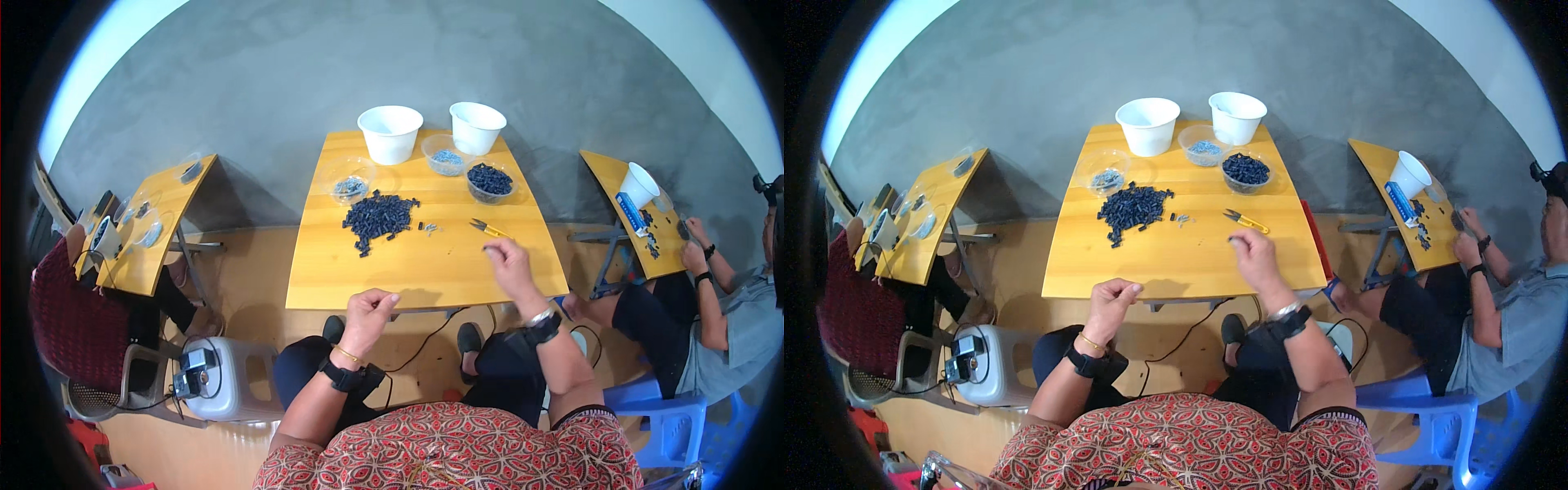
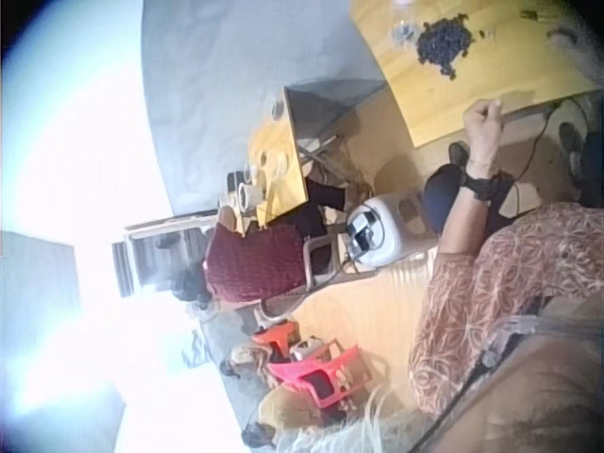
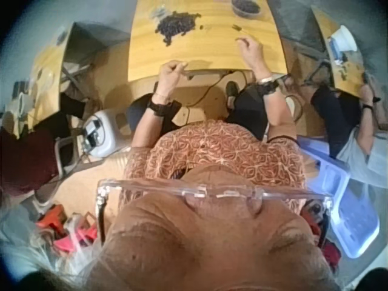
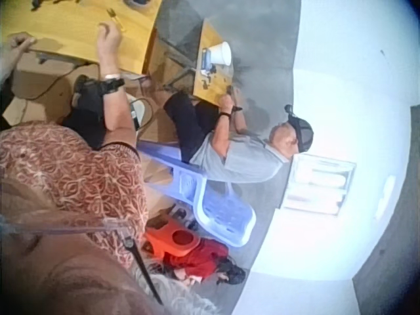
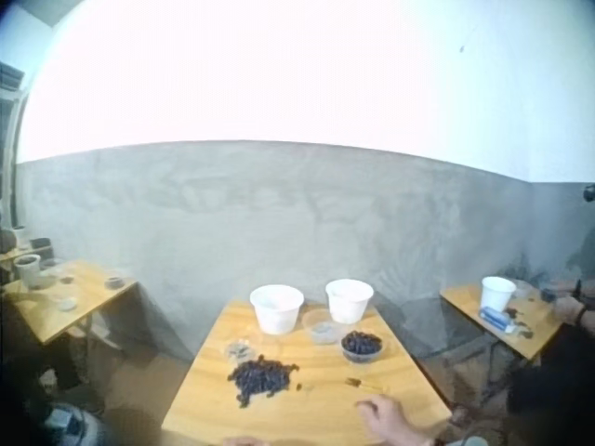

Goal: Assembling small blue plastic components with metal pins or clips.

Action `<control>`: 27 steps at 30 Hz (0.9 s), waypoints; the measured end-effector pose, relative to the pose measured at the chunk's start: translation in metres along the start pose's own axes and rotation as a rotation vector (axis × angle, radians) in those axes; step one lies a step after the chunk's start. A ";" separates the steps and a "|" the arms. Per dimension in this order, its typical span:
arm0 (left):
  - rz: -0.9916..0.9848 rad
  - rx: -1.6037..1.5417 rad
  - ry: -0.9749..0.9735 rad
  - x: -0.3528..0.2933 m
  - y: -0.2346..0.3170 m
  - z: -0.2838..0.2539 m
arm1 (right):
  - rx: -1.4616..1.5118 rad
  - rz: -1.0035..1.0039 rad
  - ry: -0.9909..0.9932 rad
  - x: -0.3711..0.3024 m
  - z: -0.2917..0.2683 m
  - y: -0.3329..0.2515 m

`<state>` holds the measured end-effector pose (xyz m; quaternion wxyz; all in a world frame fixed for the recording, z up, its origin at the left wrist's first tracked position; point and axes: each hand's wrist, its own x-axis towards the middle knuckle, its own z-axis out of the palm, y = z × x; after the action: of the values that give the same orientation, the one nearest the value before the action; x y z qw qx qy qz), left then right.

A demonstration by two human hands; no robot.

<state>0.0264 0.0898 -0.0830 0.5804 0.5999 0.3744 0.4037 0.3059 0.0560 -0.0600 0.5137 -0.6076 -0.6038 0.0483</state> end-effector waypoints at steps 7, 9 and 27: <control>0.273 0.284 0.193 0.034 -0.025 -0.009 | -0.274 0.026 0.162 0.116 -0.028 0.068; 0.404 0.477 0.192 0.039 -0.027 -0.011 | -0.325 -0.058 0.129 0.141 -0.020 0.083; 0.528 0.766 0.181 0.046 -0.032 -0.004 | -0.201 -0.115 -0.375 0.075 0.083 0.030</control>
<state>0.0415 0.1349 -0.1130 0.1600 0.8080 0.3802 0.4207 0.2899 0.1693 -0.0774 0.3312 -0.6007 -0.7242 0.0709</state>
